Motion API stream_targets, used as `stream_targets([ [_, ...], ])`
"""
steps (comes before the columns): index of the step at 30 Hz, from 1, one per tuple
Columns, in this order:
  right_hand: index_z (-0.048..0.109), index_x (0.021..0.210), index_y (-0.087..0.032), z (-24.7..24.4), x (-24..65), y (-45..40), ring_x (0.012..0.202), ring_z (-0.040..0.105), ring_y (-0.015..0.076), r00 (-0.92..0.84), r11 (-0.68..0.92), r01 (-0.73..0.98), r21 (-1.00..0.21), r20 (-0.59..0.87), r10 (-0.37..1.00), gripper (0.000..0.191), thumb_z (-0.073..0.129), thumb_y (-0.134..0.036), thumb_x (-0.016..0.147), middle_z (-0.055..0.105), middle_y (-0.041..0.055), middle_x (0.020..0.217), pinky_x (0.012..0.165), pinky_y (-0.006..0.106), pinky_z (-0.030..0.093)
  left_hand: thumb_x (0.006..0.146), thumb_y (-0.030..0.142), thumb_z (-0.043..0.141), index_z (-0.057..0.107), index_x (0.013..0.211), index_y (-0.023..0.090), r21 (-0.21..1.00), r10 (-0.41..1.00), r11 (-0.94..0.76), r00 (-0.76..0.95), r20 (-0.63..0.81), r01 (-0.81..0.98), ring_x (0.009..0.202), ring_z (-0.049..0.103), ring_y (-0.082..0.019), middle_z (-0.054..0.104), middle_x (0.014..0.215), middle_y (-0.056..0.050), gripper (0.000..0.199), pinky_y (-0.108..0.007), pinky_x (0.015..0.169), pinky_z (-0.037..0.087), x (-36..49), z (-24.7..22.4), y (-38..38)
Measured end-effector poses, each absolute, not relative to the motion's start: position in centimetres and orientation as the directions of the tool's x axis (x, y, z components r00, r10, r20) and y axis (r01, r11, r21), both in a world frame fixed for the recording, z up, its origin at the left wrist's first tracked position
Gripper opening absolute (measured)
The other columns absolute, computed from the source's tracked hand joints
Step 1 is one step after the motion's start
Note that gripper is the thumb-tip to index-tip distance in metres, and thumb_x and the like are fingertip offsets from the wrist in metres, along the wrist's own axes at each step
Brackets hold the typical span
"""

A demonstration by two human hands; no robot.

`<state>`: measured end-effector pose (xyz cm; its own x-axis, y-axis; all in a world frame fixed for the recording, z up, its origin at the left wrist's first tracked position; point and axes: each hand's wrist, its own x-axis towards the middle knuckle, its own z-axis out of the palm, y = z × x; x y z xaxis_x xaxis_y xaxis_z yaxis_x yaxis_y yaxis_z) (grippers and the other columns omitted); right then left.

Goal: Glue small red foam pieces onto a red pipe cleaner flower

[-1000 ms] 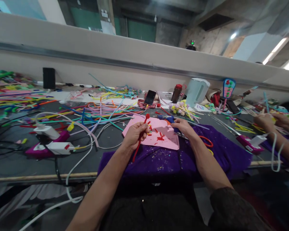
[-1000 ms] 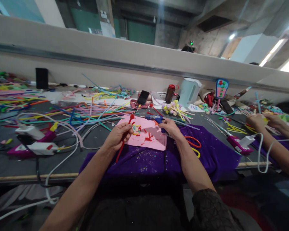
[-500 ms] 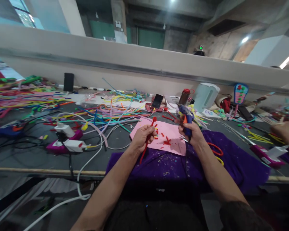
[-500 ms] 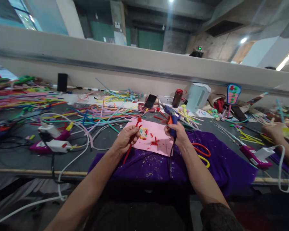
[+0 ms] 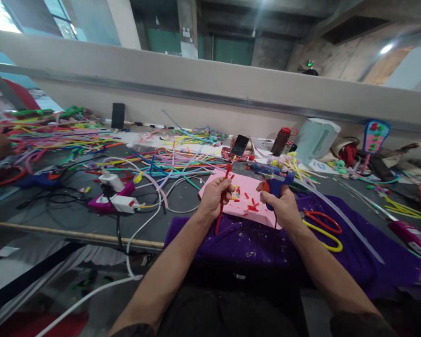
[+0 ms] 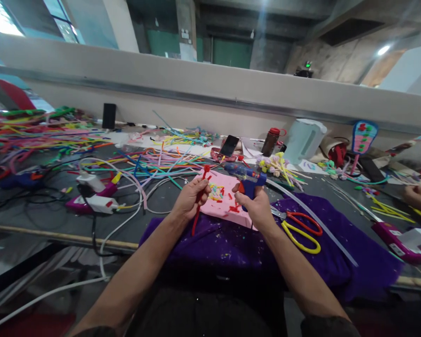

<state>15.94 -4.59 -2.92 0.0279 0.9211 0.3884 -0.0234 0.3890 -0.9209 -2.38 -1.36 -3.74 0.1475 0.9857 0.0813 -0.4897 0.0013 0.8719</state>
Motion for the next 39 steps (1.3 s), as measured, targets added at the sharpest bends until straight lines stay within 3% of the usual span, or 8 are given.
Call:
stream_targets([
  [5,0.059,0.091,-0.017,-3.2,15.2,-5.7,0.062,0.053,0.0119,-0.028,0.415,0.181,-0.892,0.417,0.908,0.024,0.05,-0.035,0.08,0.059,0.0025,0.072,0.057,0.025,0.044,0.065,0.036,0.065,0.048,0.066,0.015,0.883,0.993,-0.053,0.072,0.097,-0.466,0.034,0.04,-0.002,0.056,0.055,0.003,0.027,-0.014,0.031,0.022,-2.3,-4.0,-1.3],
  [10,0.056,0.102,-0.017,-3.3,15.0,-6.1,0.071,0.058,0.0144,-0.106,0.435,0.228,-0.871,0.422,0.9,0.028,0.052,-0.034,0.08,0.062,0.0069,0.094,0.06,0.026,0.046,0.065,0.034,0.065,0.049,0.069,0.015,0.888,0.994,-0.06,0.056,0.096,-0.457,0.034,0.041,-0.002,0.058,0.055,0.003,0.025,-0.014,0.031,0.023,-2.2,-4.1,-1.3],
  [18,0.057,0.087,-0.016,-3.1,14.6,-6.4,0.058,0.05,0.0112,-0.112,0.499,0.347,-0.794,0.493,0.863,0.019,0.05,-0.033,0.082,0.054,0.001,0.068,0.056,0.024,0.042,0.065,0.036,0.065,0.05,0.07,0.015,0.899,0.991,-0.093,0.043,0.123,-0.427,0.034,0.041,-0.002,0.058,0.056,0.003,0.026,-0.015,0.031,0.023,-2.0,-4.1,-1.4],
  [39,0.054,0.079,-0.018,-4.1,14.7,-5.8,0.054,0.047,0.0133,-0.082,0.512,0.479,-0.713,0.544,0.835,0.021,0.048,-0.038,0.082,0.052,0.0005,0.062,0.052,0.026,0.039,0.068,0.038,0.062,0.051,0.073,0.015,0.917,0.987,-0.102,0.076,0.142,-0.386,0.035,0.042,-0.003,0.059,0.058,0.002,0.026,-0.015,0.03,0.024,-2.0,-4.3,-1.5],
])
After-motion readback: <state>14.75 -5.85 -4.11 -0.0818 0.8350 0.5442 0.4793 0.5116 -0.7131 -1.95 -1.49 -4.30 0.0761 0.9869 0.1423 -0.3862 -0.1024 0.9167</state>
